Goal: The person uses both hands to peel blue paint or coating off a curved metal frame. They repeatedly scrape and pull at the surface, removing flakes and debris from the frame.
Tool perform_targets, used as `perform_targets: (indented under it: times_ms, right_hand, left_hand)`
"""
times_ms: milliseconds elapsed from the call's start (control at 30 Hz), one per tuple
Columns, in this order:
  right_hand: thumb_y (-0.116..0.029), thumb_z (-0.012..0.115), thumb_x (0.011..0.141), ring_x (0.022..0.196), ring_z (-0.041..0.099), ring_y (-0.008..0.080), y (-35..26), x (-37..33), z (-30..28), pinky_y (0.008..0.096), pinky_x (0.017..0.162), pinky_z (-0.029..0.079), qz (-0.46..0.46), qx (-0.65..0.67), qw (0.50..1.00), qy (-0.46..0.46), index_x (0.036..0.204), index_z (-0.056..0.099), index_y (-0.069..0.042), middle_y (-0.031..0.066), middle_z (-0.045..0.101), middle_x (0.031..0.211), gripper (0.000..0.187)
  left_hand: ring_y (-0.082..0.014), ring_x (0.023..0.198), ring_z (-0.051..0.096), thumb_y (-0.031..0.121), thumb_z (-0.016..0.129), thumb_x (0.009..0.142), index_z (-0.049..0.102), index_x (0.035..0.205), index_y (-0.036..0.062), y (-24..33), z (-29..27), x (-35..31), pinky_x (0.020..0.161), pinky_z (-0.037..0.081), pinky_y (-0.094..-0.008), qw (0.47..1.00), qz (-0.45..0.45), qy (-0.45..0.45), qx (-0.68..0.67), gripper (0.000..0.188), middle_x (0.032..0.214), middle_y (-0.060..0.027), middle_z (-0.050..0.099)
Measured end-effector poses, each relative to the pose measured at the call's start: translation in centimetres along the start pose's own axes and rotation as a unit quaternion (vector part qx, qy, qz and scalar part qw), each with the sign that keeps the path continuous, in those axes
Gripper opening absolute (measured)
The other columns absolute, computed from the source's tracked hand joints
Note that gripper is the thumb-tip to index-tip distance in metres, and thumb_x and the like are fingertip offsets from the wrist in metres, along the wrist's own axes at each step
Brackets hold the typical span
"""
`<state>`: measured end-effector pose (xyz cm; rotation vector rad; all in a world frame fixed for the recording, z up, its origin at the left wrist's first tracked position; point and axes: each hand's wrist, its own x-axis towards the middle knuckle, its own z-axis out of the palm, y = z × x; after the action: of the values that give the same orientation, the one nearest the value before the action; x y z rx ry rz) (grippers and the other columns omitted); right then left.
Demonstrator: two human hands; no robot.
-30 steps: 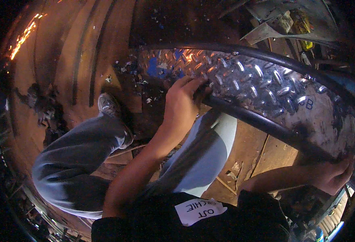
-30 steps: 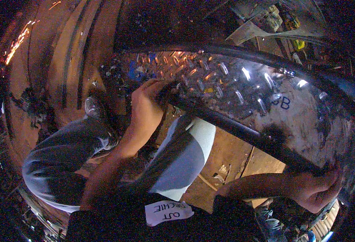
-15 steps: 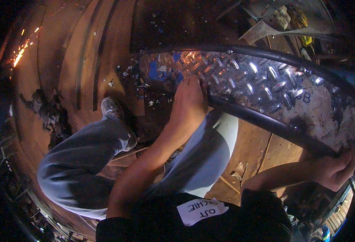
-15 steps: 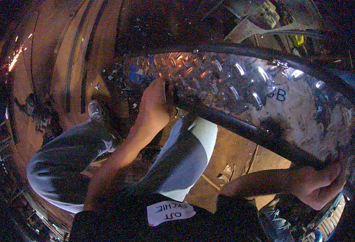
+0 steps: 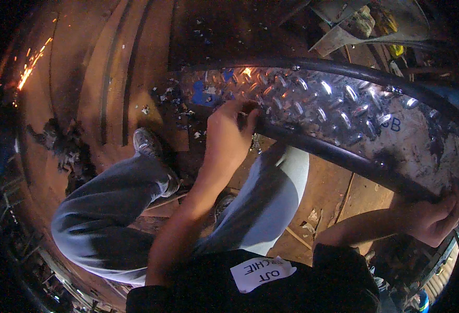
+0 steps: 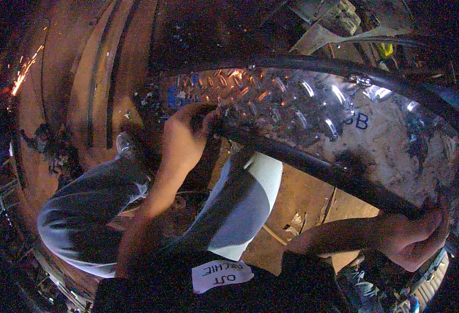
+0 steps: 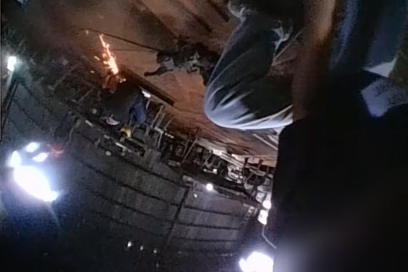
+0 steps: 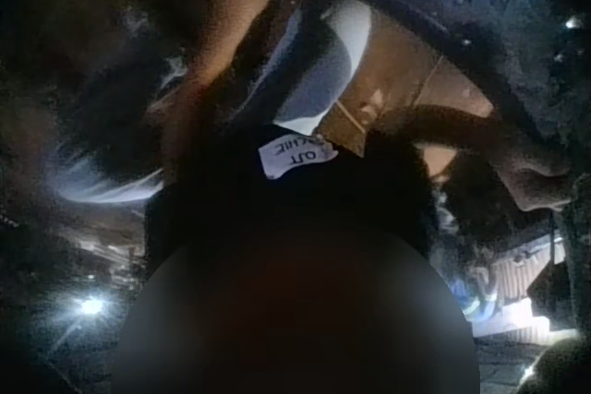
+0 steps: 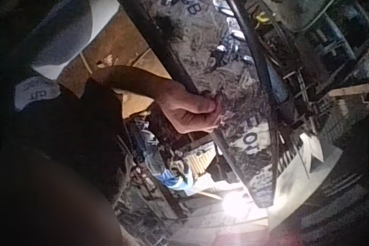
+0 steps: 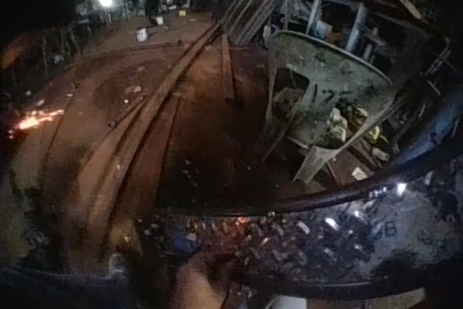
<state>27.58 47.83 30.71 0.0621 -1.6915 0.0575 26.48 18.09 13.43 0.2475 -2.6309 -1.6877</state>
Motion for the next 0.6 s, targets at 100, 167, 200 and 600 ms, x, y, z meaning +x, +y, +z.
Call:
perform_targets:
  times_ms: [100, 167, 200, 600]
  right_hand:
    - [-0.009, 0.062, 0.083, 0.071, 0.066, 0.0239, 0.4, 0.1, -0.1, 0.0308, 0.061, 0.056, 0.005, 0.003, 1.000, -0.001, 0.087, 0.070, 0.010, 0.0170, 0.071, 0.082, 0.021]
    - [-0.008, 0.063, 0.082, 0.072, 0.067, 0.0239, 0.8, -0.1, -0.2, 0.0307, 0.062, 0.056, 0.015, 0.021, 1.000, 0.004, 0.087, 0.071, 0.010, 0.0173, 0.071, 0.083, 0.020]
    - [-0.008, 0.063, 0.082, 0.072, 0.067, 0.0238, 0.9, -0.2, -0.2, 0.0306, 0.062, 0.056, 0.025, 0.036, 0.999, 0.011, 0.088, 0.071, 0.010, 0.0175, 0.071, 0.083, 0.020]
    - [-0.007, 0.062, 0.085, 0.071, 0.067, 0.0233, 1.1, -0.1, -0.3, 0.0310, 0.063, 0.058, 0.017, 0.049, 0.999, -0.009, 0.089, 0.071, 0.010, 0.0184, 0.071, 0.084, 0.019]
  left_hand:
    - [-0.0294, 0.084, 0.071, 0.013, 0.070, 0.087, 0.072, 0.100, 0.0037, -0.3, 0.9, -0.2, 0.073, 0.054, -0.0371, 0.999, 0.030, 0.020, 0.005, 0.016, 0.093, -0.0167, 0.071]
    - [-0.0305, 0.082, 0.070, 0.013, 0.072, 0.084, 0.073, 0.097, 0.0052, -0.3, 1.1, 0.0, 0.071, 0.053, -0.0379, 0.997, 0.057, 0.032, 0.032, 0.015, 0.090, -0.0163, 0.071]
    - [-0.0315, 0.081, 0.070, 0.014, 0.073, 0.083, 0.073, 0.097, 0.0059, -0.2, 1.2, 0.1, 0.071, 0.053, -0.0386, 0.995, 0.070, 0.035, 0.055, 0.016, 0.089, -0.0163, 0.071]
    - [-0.0360, 0.102, 0.061, 0.019, 0.068, 0.082, 0.061, 0.107, 0.0012, 1.4, 1.1, 0.8, 0.087, 0.042, -0.0548, 0.972, 0.013, -0.073, 0.223, 0.031, 0.100, -0.0178, 0.066]
